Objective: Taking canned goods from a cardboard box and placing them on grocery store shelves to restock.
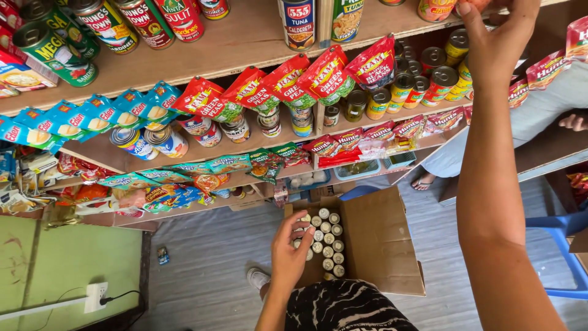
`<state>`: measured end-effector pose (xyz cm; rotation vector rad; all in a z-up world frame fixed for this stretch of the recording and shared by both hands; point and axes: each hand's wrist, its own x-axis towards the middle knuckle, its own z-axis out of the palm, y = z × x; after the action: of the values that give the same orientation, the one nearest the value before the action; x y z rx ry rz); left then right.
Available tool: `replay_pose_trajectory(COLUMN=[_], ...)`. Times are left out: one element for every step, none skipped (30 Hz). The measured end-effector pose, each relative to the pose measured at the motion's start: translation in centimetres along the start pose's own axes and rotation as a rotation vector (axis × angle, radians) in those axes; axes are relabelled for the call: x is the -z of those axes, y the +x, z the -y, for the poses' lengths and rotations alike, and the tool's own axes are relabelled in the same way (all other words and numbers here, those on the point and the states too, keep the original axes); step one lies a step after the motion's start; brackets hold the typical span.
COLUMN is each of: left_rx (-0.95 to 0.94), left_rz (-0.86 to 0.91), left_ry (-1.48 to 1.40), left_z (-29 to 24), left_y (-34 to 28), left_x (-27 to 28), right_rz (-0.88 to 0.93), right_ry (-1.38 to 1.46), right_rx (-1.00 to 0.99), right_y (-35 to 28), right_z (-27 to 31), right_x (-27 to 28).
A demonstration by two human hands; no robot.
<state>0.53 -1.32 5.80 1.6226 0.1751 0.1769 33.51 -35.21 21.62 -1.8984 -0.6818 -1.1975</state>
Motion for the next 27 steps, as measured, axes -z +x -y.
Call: replay_pose_trajectory(left_rx=[0.052,0.049,-0.008,-0.066,-0.067,-0.074,-0.078,-0.077,-0.054,-0.031,-0.029,-0.026,-0.023,-0.022,-0.071,-0.119,-0.11,-0.119,-0.119,-0.102,-0.021,0.059,0.088,-0.027,-0.129,-0.087,-0.076], left_rz=[-0.004,-0.007,-0.002,0.004,-0.003,0.0,-0.001,-0.011,-0.006,0.0,-0.013,-0.011,-0.011,-0.024,-0.024,-0.024,-0.034,-0.027,-0.018,-0.027,-0.023,-0.017,-0.019,-0.015,-0.006,-0.004,-0.008], left_ry=[0.016,0.016,0.013,0.009,0.01,0.008,0.006,0.007,0.009,0.011,0.011,0.02,0.03,0.031,0.023,0.016,0.02,0.021,0.021,0.025,0.078,0.131,0.127,0.188,0.243,0.235,0.261], left_z=[-0.1,0.0,0.2,0.3,0.3,0.3,0.4,0.2,0.0,-0.1,-0.2,-0.3,-0.4,-0.1,0.2,0.5,0.3,0.1,0.1,-0.3,-0.5,-0.7,0.6,2.0,3.6,4.2,4.9], left_y=[0.0,0.0,0.1,0.2,0.2,0.2,0.1,0.1,0.1,0.1,0.0,-0.1,-0.1,-0.1,-0.2,-0.3,-0.3,-0.2,-0.6,-0.6,-0.8,-0.8,-0.8,-0.7,-1.3,-1.7,-1.9], left_x=[0.0,0.0,0.0,0.0,0.0,0.0,0.0,0.0,0.0,0.0,0.0,0.1,0.1,0.1,0.2,0.3,0.5,0.7,0.8,1.2,1.5,1.8,2.2,2.7,2.9,3.2,3.5], right_rz=[-0.035,-0.036,-0.035,-0.033,-0.032,-0.033,-0.031,-0.027,-0.034,-0.042,-0.037,-0.041,-0.047,-0.043,-0.044,-0.045,-0.038,-0.05,-0.056,-0.042,-0.039,-0.035,-0.009,0.047,0.115,0.152,0.279], right_ry=[-0.074,-0.071,-0.06,-0.049,-0.043,-0.029,-0.013,-0.004,-0.024,-0.044,-0.033,-0.076,-0.117,-0.105,-0.081,-0.057,-0.046,-0.039,-0.036,-0.028,-0.125,-0.22,-0.219,-0.139,-0.064,-0.07,0.083], right_rx=[0.076,0.079,0.015,-0.048,-0.046,-0.075,-0.105,-0.103,-0.085,-0.066,-0.063,-0.047,-0.03,-0.027,-0.054,-0.081,-0.087,-0.122,-0.162,-0.174,-0.123,-0.07,-0.082,-0.171,-0.267,-0.288,-0.499], right_y=[0.0,-0.2,-0.4,-0.6,-0.7,-0.7,-0.8,-0.9,-1.0,-1.0,-1.2,-1.4,-1.5,-1.7,-2.1,-2.6,-4.2,-5.8,-7.9,-9.0,-10.2,-11.3,-14.0,-16.8,-19.9,-22.3,-24.6], right_z=[0.1,-0.4,-1.0,-1.5,-1.8,-2.0,-2.3,-2.3,-2.4,-2.4,-2.7,-2.9,-3.1,-3.5,-3.9,-4.3,-6.2,-8.2,-10.1,-7.1,-4.2,-1.3,0.1,1.6,3.3,6.0,8.7], right_x=[-0.2,-0.2,-0.4,-0.7,-0.7,-0.7,-0.8,-0.8,-0.9,-1.0,-0.9,-0.9,-0.9,-1.0,-1.2,-1.4,-1.5,-1.6,-1.5,-1.8,-1.9,-2.0,-2.4,-2.7,-2.4,-3.1,-3.8])
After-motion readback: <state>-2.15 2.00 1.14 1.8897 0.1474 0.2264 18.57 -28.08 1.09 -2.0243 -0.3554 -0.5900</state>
